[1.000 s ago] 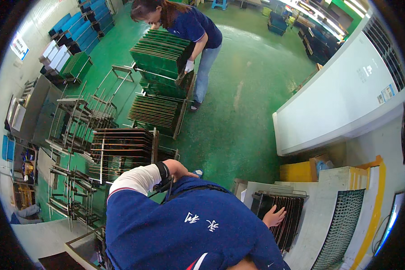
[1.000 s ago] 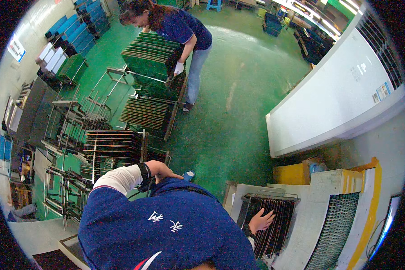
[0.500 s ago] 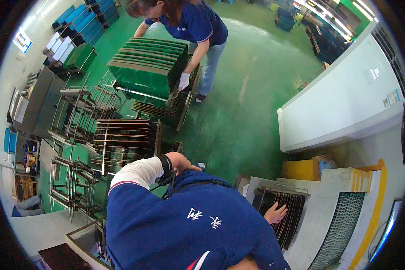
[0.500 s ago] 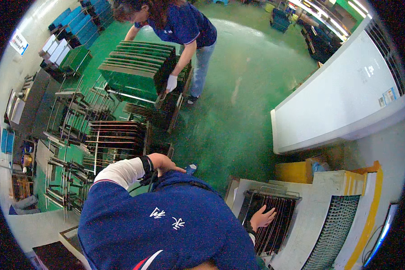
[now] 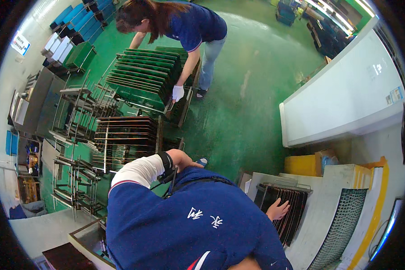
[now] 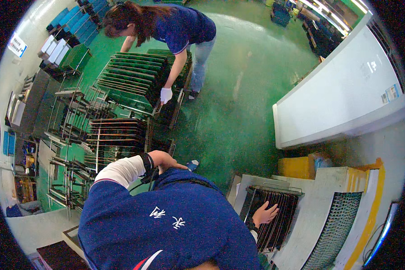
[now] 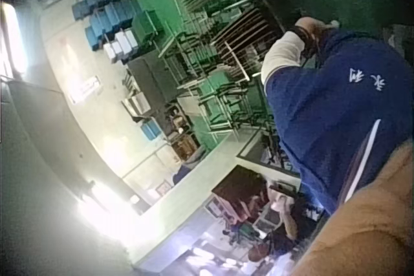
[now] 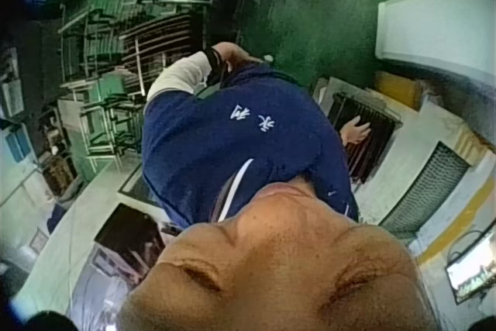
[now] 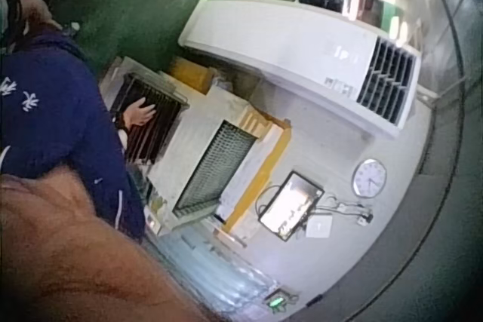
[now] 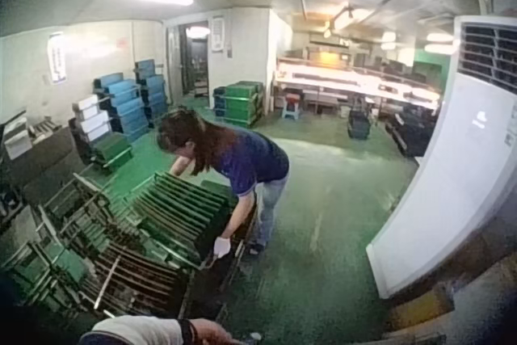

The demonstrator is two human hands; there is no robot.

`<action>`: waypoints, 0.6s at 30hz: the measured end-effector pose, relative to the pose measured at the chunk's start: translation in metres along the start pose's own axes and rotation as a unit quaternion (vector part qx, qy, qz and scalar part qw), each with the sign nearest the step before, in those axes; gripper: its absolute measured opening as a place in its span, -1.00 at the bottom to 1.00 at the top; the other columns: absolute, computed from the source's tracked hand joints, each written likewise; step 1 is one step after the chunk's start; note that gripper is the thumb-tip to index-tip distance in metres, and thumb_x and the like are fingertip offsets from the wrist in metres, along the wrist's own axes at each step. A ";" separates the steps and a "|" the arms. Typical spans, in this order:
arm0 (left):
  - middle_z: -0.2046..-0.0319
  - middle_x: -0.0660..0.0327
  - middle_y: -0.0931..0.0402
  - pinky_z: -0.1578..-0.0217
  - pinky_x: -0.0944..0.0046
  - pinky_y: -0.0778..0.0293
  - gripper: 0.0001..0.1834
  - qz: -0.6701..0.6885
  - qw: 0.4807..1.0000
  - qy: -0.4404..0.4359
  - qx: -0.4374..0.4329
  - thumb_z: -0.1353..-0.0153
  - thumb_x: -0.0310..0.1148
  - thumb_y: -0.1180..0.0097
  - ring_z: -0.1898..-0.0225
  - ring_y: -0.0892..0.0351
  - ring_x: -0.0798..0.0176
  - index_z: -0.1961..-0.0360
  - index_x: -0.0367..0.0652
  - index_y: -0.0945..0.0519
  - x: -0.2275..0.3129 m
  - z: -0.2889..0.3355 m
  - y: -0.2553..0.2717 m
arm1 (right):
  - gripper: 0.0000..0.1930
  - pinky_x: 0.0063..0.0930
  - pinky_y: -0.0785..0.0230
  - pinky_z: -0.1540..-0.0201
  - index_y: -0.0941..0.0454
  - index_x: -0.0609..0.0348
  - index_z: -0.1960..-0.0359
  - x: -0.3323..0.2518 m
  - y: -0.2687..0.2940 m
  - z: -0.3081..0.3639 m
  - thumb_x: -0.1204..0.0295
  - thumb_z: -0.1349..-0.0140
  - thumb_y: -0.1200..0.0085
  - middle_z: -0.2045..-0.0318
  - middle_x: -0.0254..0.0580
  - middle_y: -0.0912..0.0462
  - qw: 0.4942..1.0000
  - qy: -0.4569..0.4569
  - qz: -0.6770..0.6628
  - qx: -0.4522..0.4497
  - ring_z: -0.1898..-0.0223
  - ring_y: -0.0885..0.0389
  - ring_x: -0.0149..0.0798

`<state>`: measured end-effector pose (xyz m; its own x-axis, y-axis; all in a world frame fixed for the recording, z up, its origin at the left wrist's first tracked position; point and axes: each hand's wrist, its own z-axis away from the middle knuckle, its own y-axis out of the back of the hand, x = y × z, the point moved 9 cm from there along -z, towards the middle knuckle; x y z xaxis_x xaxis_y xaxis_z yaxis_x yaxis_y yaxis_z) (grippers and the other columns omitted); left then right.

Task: Feeding large blue boards into an industrial machine for processing.

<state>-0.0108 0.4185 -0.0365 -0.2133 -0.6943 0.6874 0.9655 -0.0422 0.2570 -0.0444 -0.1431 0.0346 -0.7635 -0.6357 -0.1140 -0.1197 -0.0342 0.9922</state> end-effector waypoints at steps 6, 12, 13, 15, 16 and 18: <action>-0.17 -0.02 -0.42 -0.09 0.03 -0.31 0.45 0.050 0.997 0.057 -0.033 0.39 -0.52 -0.53 -0.16 -0.43 -0.09 -0.45 0.36 0.21 0.011 0.011 0.005 | -0.33 0.16 0.13 -0.34 -0.15 -0.17 -0.38 -0.006 0.004 0.004 -0.18 -0.33 0.23 -0.41 -0.21 -0.08 1.000 -0.006 0.005 -0.029 -0.41 -0.01 -0.03; -0.17 -0.02 -0.42 -0.05 -0.01 -0.33 0.43 0.069 0.995 0.056 -0.038 0.37 -0.54 -0.52 -0.14 -0.45 -0.10 -0.45 0.37 0.20 0.000 0.007 -0.001 | -0.33 0.16 0.10 -0.33 -0.15 -0.18 -0.38 -0.008 0.009 0.006 -0.18 -0.32 0.23 -0.41 -0.21 -0.09 1.000 -0.002 0.004 -0.022 -0.40 -0.02 -0.03; -0.12 -0.01 -0.47 -0.08 0.00 -0.30 -0.05 0.051 0.998 0.029 0.004 0.02 -0.13 -0.09 -0.11 -0.47 -0.02 -0.42 0.46 0.06 0.001 0.010 0.001 | -0.33 0.16 0.10 -0.33 -0.15 -0.18 -0.38 -0.009 0.010 0.006 -0.18 -0.32 0.23 -0.41 -0.21 -0.09 1.000 -0.002 0.003 -0.023 -0.40 -0.02 -0.03; -0.08 0.01 -0.51 -0.12 0.00 -0.27 -0.40 0.032 0.998 0.005 0.047 -0.33 0.27 0.33 -0.07 -0.50 0.07 -0.38 0.55 -0.08 -0.005 0.003 -0.002 | -0.33 0.16 0.07 -0.32 -0.16 -0.17 -0.38 -0.010 0.010 0.004 -0.18 -0.32 0.23 -0.40 -0.21 -0.11 0.999 -0.007 0.013 -0.028 -0.40 -0.04 -0.02; -0.06 0.00 -0.53 -0.10 -0.01 -0.30 -0.37 0.123 0.990 0.063 -0.002 -0.32 0.30 0.33 -0.07 -0.50 0.05 -0.38 0.47 -0.13 -0.020 -0.004 -0.012 | -0.33 0.16 0.07 -0.32 -0.16 -0.17 -0.38 -0.009 0.007 0.004 -0.18 -0.32 0.23 -0.40 -0.21 -0.11 0.999 -0.010 0.008 -0.029 -0.40 -0.04 -0.02; -0.04 0.01 -0.54 -0.06 -0.02 -0.35 -0.29 0.257 0.955 0.142 -0.035 -0.29 0.36 0.39 -0.06 -0.52 0.02 -0.33 0.26 -0.27 -0.034 -0.009 -0.020 | -0.35 0.13 0.00 -0.28 -0.22 -0.19 -0.35 -0.006 0.008 0.003 -0.17 -0.31 0.18 -0.39 -0.23 -0.14 1.000 -0.003 0.013 0.005 -0.38 -0.10 -0.06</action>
<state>-0.0220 0.4363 -0.0710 0.3317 -0.8022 0.4964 0.9413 0.3165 -0.1175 -0.0428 -0.1376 0.0432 -0.7703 -0.6317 -0.0876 -0.1059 -0.0087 0.9943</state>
